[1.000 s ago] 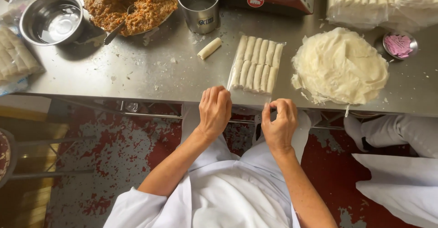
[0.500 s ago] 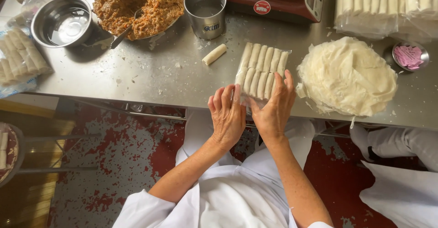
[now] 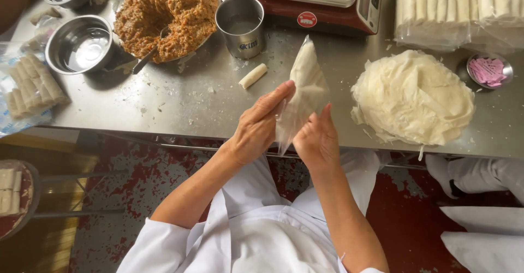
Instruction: The person packages small white food rolls into plastic bags by hand, then places the bags on a scale and adds individual wrappers to a pile. The person also prepares a new food roll by placing a portion of meat mixture onto a thin white wrapper and rolling it up.
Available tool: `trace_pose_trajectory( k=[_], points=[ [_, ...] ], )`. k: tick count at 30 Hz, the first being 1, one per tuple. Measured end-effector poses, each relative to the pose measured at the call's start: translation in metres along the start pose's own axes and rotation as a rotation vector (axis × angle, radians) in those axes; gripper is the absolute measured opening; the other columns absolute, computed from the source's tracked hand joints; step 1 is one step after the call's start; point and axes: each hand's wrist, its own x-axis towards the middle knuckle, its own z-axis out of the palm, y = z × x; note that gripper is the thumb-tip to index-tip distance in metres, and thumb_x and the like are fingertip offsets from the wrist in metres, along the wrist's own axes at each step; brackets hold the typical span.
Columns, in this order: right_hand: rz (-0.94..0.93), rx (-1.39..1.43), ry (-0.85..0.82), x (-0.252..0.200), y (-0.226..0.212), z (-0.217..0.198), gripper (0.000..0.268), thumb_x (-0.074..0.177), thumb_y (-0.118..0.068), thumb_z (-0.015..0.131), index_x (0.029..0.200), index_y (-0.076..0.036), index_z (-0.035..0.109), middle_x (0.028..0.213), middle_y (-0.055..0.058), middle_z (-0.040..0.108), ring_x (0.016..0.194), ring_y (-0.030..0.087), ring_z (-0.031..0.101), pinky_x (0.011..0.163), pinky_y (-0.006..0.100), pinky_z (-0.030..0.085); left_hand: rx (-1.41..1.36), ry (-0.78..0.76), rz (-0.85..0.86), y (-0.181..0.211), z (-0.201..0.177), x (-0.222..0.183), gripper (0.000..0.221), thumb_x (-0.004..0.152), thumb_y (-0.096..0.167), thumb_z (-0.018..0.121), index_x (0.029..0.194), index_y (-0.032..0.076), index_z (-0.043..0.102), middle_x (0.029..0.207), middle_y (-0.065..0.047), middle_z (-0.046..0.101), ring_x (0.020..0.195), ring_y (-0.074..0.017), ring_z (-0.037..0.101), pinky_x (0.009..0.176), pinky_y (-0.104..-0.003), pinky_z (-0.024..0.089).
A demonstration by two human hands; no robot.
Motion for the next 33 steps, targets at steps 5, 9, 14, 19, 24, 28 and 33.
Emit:
trace_pose_trajectory(
  k=[5,9,14,19,24,28,33],
  points=[
    [0.106,-0.054,0.028,0.034,-0.004,-0.034,0.028,0.099,-0.026,0.069,0.124,-0.015,0.067,0.131,0.008,0.070,0.120,0.026,0.068,0.104,0.046,0.059,0.300,0.030,0.368,0.004,-0.015,-0.005,0.025,0.093,-0.014,0.052,0.110,-0.013,0.071,0.134,-0.034,0.061,0.122,-0.0444,0.066,0.101,-0.049,0.057],
    [-0.088,-0.281,0.050,0.028,-0.016,-0.036,0.034,0.098,-0.009,0.067,0.129,-0.021,0.059,0.136,0.003,0.067,0.125,0.024,0.065,0.106,0.045,0.058,0.536,0.189,0.319,0.010,-0.017,-0.014,0.032,0.098,0.020,0.068,0.122,-0.001,0.069,0.137,-0.021,0.062,0.134,-0.0388,0.054,0.117,-0.055,0.039],
    [-0.230,-0.413,0.012,0.024,-0.031,-0.036,0.041,0.096,-0.006,0.068,0.133,-0.022,0.058,0.135,0.002,0.067,0.124,0.024,0.066,0.107,0.045,0.059,0.496,0.230,0.232,0.013,0.007,-0.013,0.033,0.093,0.029,0.075,0.116,0.006,0.071,0.129,-0.015,0.062,0.136,-0.0386,0.047,0.120,-0.060,0.027],
    [-0.304,-0.551,0.086,0.014,-0.041,-0.015,0.046,0.091,0.002,0.072,0.130,-0.021,0.062,0.125,0.003,0.072,0.114,0.024,0.071,0.102,0.043,0.063,0.510,0.270,0.253,-0.002,0.027,-0.020,0.023,0.091,0.022,0.077,0.108,0.007,0.072,0.124,-0.013,0.063,0.137,-0.0396,0.045,0.120,-0.066,0.019],
    [-0.415,-0.654,0.236,0.014,-0.056,-0.001,0.048,0.092,-0.007,0.075,0.134,-0.025,0.060,0.123,-0.006,0.071,0.113,0.016,0.071,0.104,0.040,0.062,0.565,0.317,0.264,-0.017,0.027,-0.030,0.026,0.085,0.016,0.083,0.109,0.010,0.077,0.117,-0.009,0.068,0.132,-0.0380,0.050,0.121,-0.067,0.020],
    [-0.658,-0.642,0.399,0.032,-0.104,-0.022,0.054,0.086,-0.009,0.084,0.133,-0.023,0.062,0.129,-0.001,0.071,0.125,0.022,0.069,0.112,0.049,0.059,0.558,0.348,0.227,-0.046,0.005,-0.026,0.026,0.083,0.016,0.085,0.107,0.012,0.078,0.113,-0.008,0.068,0.131,-0.0355,0.050,0.122,-0.067,0.019],
    [-1.031,-0.729,0.367,0.026,-0.114,0.023,0.042,0.074,-0.011,0.089,0.113,-0.002,0.076,0.123,0.011,0.076,0.119,0.024,0.073,0.113,0.036,0.063,0.791,0.293,0.094,-0.085,0.018,0.045,0.011,0.095,0.023,0.076,0.103,0.017,0.072,0.106,-0.001,0.060,0.113,-0.0276,0.054,0.113,-0.057,0.030]
  ],
)
